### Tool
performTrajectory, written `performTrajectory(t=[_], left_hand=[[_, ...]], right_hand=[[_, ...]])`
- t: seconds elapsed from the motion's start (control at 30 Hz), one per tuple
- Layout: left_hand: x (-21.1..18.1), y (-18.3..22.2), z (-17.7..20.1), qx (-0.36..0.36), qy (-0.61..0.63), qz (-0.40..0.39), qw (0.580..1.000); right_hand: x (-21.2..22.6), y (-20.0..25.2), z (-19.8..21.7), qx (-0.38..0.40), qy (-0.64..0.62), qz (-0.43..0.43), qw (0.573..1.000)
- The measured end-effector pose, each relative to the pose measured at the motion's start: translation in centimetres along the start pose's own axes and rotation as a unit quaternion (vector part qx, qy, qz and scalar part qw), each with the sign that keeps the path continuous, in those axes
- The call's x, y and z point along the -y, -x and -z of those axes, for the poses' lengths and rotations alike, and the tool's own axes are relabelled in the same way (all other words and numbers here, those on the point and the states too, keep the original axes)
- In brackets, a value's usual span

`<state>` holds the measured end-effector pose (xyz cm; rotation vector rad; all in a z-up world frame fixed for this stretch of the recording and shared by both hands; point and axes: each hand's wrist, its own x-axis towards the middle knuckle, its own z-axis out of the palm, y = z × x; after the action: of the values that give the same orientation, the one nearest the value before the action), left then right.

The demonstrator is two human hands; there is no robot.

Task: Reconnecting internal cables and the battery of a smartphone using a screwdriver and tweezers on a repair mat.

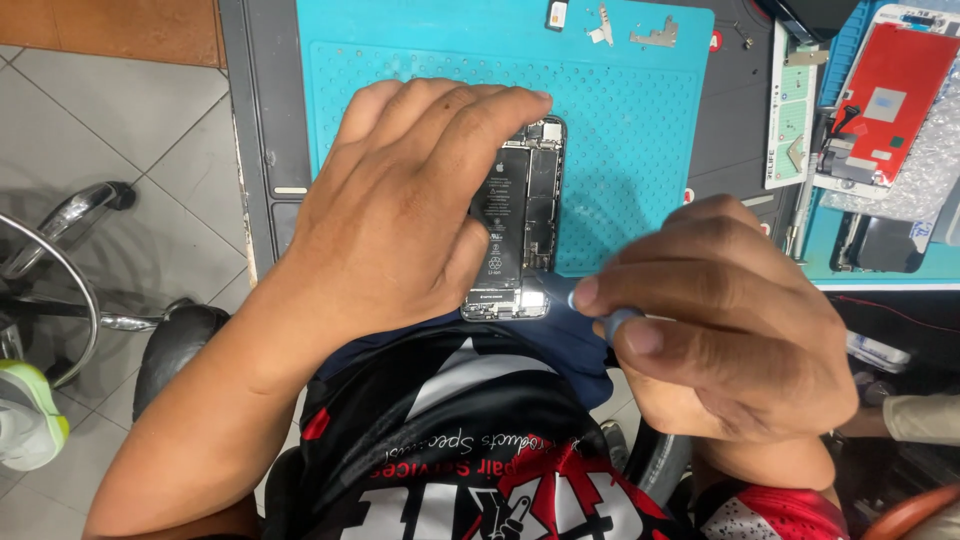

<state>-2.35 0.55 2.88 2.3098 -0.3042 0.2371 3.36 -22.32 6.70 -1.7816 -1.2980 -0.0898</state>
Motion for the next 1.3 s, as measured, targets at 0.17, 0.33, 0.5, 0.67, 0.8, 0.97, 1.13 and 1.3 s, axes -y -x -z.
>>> performTrajectory(t=[0.17,0.33,0.5,0.67,0.8,0.97,1.13,1.3], left_hand=[[0.2,0.2,-0.1,-0.007,0.003,-0.003,1.000],[0.1,0.2,-0.1,-0.015,0.029,0.000,0.999],[0.3,0.3,-0.5,-0.059,0.013,0.033,0.998],[0.4,0.7,-1.4,-0.128,-0.095,0.025,0.987],[0.7,0.5,-1.9,-0.113,-0.152,0.001,0.982],[0.4,-0.2,-1.4,-0.051,-0.139,-0.035,0.988],[0.1,-0.6,-1.1,-0.013,-0.160,-0.065,0.985],[-0.1,-0.7,-1.2,-0.007,-0.186,-0.056,0.981]], right_hand=[[-0.4,0.0,-0.2,-0.008,-0.005,0.008,1.000],[-0.3,0.3,0.0,-0.001,0.004,-0.004,1.000],[-1.3,0.8,0.2,-0.025,-0.061,0.032,0.997],[-3.1,5.3,1.5,-0.302,-0.056,-0.126,0.943],[-5.1,7.5,3.2,-0.341,-0.017,-0.248,0.907],[-4.8,6.1,3.0,-0.175,0.126,-0.299,0.930],[-5.9,5.4,3.4,-0.079,0.259,-0.259,0.927],[-7.8,4.9,3.9,-0.036,0.307,-0.202,0.929]])
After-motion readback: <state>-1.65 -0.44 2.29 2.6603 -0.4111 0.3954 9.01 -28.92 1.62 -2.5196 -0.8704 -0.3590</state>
